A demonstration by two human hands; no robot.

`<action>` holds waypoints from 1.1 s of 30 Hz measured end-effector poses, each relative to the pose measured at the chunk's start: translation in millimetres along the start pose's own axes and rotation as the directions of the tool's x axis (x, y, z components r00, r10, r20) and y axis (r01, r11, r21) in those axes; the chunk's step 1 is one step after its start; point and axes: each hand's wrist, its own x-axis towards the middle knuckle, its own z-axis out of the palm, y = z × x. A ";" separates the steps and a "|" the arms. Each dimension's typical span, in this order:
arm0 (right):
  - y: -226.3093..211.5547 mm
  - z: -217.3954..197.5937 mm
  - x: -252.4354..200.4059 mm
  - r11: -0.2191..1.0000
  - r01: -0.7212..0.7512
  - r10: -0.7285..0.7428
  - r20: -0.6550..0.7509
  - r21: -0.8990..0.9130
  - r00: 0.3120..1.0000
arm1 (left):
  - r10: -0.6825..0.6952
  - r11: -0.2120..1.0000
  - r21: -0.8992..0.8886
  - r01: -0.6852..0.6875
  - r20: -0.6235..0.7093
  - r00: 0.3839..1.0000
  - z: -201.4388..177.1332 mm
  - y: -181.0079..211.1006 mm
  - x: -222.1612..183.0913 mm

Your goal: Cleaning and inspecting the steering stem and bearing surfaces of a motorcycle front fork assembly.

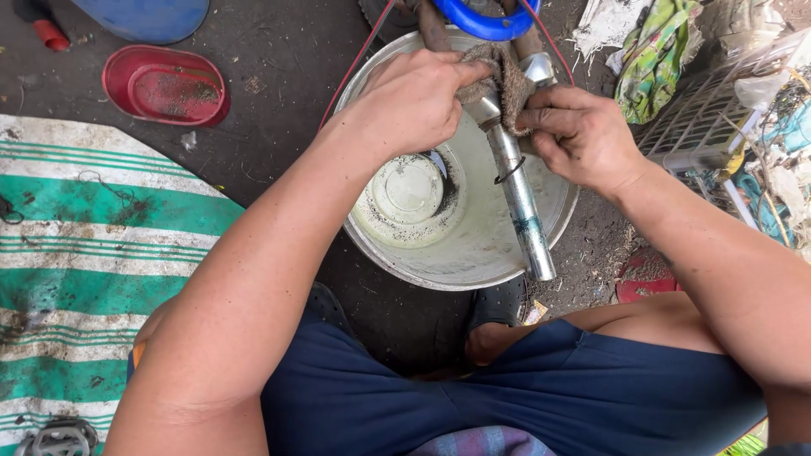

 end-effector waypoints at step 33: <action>-19.7 12.5 -1.8 0.981 -0.079 0.100 -0.113 0.178 0.989 | -0.011 0.991 0.132 0.022 -0.082 0.997 2.6 6.2 4.0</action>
